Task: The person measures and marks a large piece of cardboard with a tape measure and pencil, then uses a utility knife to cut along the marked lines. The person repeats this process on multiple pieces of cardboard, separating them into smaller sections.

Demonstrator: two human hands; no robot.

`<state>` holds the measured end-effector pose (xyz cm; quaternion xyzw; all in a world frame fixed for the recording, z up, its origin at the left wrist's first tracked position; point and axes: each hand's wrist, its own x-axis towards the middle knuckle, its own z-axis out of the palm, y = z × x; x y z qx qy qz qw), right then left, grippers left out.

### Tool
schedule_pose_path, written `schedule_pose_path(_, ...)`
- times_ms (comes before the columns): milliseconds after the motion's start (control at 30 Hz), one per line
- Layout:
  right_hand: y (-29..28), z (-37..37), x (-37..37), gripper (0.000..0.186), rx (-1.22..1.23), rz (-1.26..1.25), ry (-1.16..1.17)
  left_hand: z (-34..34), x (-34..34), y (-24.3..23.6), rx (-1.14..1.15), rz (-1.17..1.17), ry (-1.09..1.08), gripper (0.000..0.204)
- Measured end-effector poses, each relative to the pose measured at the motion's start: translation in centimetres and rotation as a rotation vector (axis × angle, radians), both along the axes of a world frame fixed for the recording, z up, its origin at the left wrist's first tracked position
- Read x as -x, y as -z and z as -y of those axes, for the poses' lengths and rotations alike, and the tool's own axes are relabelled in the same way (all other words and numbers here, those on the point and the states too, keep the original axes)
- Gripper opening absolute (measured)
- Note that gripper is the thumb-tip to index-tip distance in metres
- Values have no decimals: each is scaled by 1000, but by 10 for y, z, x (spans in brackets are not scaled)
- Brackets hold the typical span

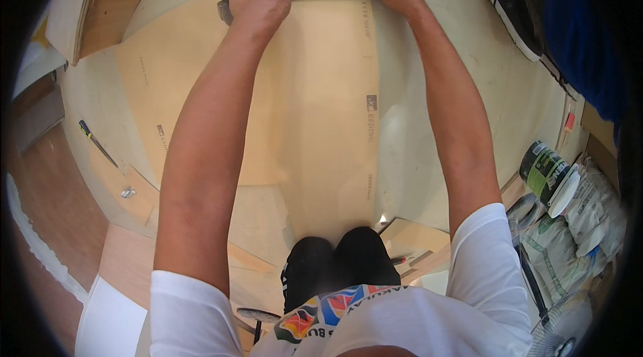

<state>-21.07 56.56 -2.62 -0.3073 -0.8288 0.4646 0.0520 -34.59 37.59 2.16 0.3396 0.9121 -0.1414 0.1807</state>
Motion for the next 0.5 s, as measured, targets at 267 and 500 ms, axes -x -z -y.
schedule_pose_path(267, 22, 167, -205, 27, -45, 15, 714, 28, 4, 3, -97, -55, -21, 29)
schedule_pose_path(500, 36, 244, -318, 48, -493, 53, 254, 101, -54, -9, -521, 75, -56, 75)
